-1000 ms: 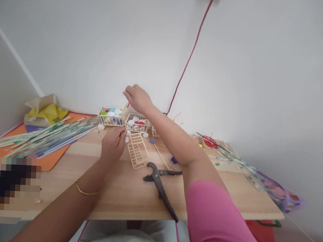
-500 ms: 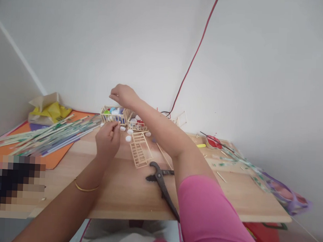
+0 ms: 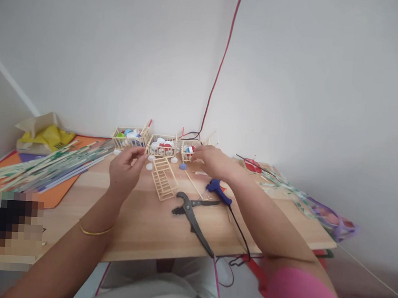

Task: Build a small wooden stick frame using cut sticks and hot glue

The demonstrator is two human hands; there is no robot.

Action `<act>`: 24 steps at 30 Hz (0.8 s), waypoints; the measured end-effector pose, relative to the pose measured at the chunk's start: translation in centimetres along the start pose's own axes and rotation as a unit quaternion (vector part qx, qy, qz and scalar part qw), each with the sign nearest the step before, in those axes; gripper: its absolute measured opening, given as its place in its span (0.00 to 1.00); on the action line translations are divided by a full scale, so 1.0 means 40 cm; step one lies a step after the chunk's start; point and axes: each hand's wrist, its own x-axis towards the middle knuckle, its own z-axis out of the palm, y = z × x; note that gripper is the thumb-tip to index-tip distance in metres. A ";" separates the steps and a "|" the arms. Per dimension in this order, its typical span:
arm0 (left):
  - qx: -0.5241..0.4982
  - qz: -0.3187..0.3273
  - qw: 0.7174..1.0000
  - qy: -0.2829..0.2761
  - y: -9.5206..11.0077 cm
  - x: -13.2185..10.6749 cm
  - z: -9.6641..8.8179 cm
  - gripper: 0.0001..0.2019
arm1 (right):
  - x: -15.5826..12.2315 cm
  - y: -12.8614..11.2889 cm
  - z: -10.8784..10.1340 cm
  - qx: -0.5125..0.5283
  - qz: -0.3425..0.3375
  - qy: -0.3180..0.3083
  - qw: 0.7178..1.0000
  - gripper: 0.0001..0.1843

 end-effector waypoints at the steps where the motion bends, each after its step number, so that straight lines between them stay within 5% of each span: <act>1: -0.005 0.008 1.000 -0.016 0.016 -0.008 0.006 0.07 | -0.011 -0.011 0.010 0.033 -0.004 0.048 0.998 0.08; 4: -0.020 0.047 0.996 -0.071 0.071 -0.035 0.021 0.04 | -0.017 -0.069 0.050 0.195 0.023 0.156 0.968 0.10; 9: -0.031 0.099 0.987 -0.125 0.121 -0.049 0.019 0.05 | -0.006 -0.134 0.107 0.367 0.032 0.145 0.918 0.10; 15: 0.107 0.050 0.985 -0.129 -0.023 0.021 -0.033 0.07 | -0.066 -0.074 0.109 0.355 0.121 0.243 0.895 0.12; 19: 0.220 0.027 0.940 -0.259 -0.127 0.036 -0.021 0.11 | -0.127 -0.008 0.134 0.380 0.167 0.264 0.871 0.13; 24: 0.244 0.054 0.912 -0.326 -0.156 0.017 0.034 0.11 | -0.183 0.034 0.165 0.409 0.209 0.263 0.848 0.15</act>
